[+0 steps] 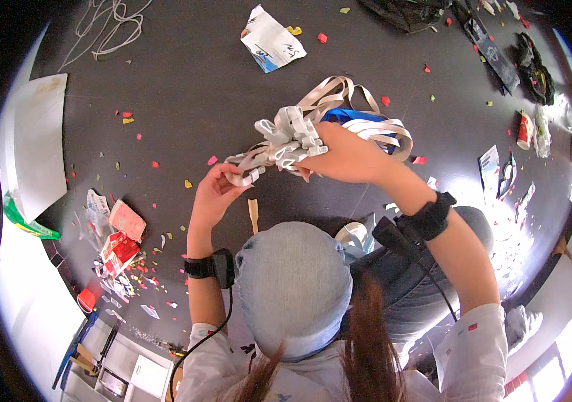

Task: Organizing cords and packaged items on a shelf in a messy room.

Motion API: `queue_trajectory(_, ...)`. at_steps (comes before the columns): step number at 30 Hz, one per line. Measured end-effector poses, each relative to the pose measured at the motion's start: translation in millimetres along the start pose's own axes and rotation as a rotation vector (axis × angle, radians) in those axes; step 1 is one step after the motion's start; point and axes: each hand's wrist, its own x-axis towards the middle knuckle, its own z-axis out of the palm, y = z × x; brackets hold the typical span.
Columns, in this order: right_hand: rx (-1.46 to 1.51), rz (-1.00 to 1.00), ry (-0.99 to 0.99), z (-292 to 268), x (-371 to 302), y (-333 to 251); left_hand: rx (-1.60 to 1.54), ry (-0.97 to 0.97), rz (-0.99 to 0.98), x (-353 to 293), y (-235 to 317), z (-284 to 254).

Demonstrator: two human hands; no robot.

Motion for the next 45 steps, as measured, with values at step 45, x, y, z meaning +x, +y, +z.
queue_trajectory(45, -0.040, -0.033, 0.300, -25.8, -11.2, -27.3, 0.773, 0.423, 0.249, 5.3, -59.0, -8.7)
